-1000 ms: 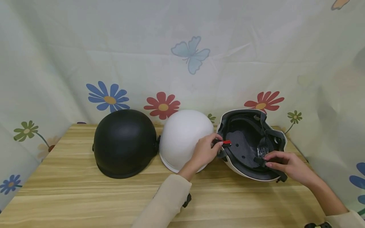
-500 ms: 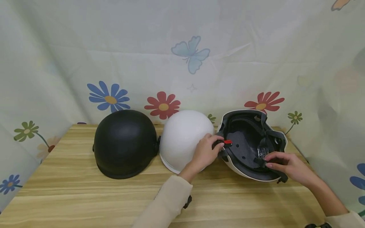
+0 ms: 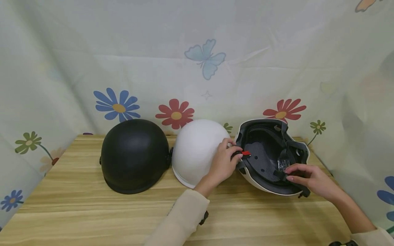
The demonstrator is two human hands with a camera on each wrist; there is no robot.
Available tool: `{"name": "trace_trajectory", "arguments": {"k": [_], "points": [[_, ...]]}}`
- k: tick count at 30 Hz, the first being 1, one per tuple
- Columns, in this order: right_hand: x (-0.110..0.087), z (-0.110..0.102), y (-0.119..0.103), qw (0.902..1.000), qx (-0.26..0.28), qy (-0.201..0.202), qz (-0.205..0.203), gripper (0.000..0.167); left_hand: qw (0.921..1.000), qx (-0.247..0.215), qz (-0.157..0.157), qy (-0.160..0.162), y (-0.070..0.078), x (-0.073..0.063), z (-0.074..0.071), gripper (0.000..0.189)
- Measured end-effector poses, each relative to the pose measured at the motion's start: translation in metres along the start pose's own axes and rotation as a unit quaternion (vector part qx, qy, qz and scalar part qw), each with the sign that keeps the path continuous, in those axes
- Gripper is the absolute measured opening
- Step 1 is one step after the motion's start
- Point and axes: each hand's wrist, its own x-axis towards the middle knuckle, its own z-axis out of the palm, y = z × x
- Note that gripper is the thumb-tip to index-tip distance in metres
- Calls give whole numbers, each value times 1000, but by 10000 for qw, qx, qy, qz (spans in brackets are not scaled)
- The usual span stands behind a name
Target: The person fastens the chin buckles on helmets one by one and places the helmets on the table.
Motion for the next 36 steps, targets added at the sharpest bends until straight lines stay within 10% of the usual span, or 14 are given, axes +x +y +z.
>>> {"name": "trace_trajectory", "arguments": {"k": [36], "points": [[7,-13,-13,9994,-192,-135,255,17,9918,282,144,-1241,6,17,-11,15]]}}
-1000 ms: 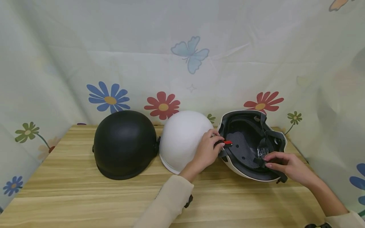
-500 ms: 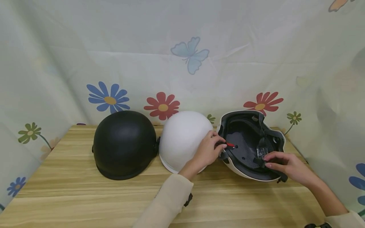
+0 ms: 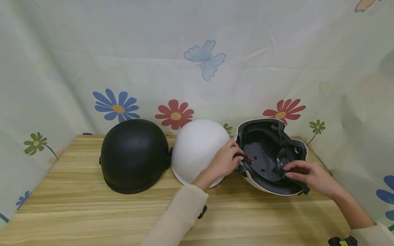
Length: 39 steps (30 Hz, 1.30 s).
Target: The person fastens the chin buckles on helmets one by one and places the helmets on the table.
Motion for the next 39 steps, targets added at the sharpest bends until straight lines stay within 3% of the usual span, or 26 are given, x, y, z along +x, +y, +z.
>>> {"name": "trace_trajectory", "arguments": {"k": [12,16,23,30,39], "points": [[7,-4,-9,9999,-122,60,105,17,9972,6,538,520,-6,3,-2,15],[10,-6,-12,9999,-89,76,-16,16,9981,20,518,330,-6,3,-2,15],[15,-8,-16,9998,-163,97,-15,15,9992,248,197,-239,-4,4,-3,16],[16,-11,-21,9998,-195,69,20,16,9984,72,19,-559,-2,3,-5,20],[18,-18,-26,9989,-415,198,-111,14,9989,129,175,-416,-2,3,-4,23]]}}
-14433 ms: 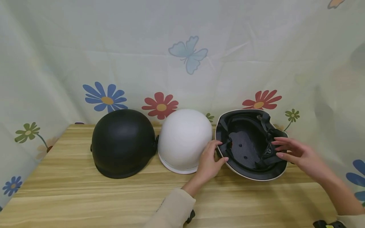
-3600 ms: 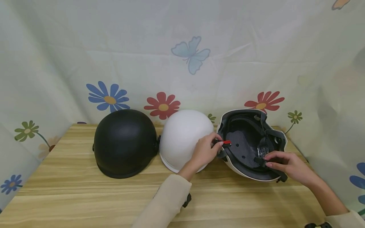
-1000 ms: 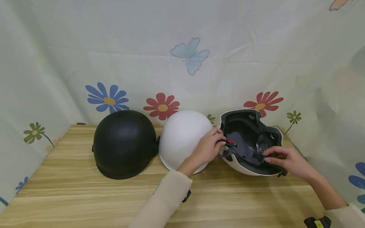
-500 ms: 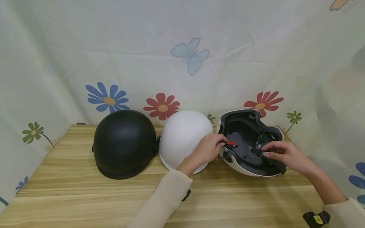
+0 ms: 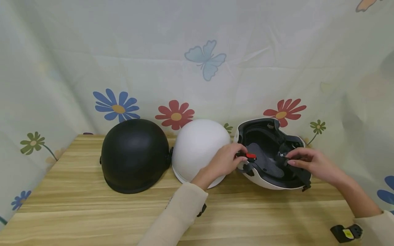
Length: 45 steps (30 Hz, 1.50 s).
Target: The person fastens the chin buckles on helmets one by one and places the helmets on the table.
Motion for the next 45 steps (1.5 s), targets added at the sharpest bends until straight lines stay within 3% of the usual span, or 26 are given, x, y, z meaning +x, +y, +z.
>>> {"name": "trace_trajectory", "arguments": {"k": [5,12,22,32,45], "points": [[2,-6,-7,10000,-59,11,-19,14,9995,245,15,-194,4,1,-4,30],[9,-9,-15,9998,-170,58,-113,15,9995,73,4,-293,4,1,-5,30],[23,-7,-35,9997,-192,-79,-153,14,9995,-286,81,131,3,2,-7,27],[34,0,-42,9995,112,-302,2,14,9969,-244,199,717,8,5,-5,29],[37,7,-42,9986,425,-303,131,16,9949,-473,186,868,10,4,-1,28]]}}
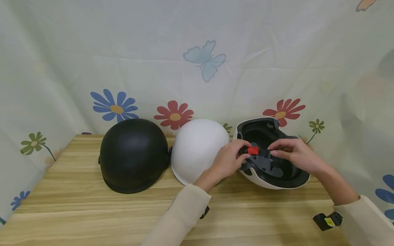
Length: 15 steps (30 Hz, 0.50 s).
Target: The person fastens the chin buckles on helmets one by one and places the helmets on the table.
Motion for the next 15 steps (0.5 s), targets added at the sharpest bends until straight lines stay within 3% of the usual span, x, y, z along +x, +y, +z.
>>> {"name": "trace_trajectory", "arguments": {"k": [4,11,15], "points": [[0,1,1,10000,6,22,7,16,9998,-201,-40,0,0,0,0,27],[1,1,3,9999,110,52,68,17,9922,-1161,-420,182,-1,0,2,27],[1,2,2,9996,215,82,148,19,9888,-1405,-336,385,-3,0,3,25]]}}
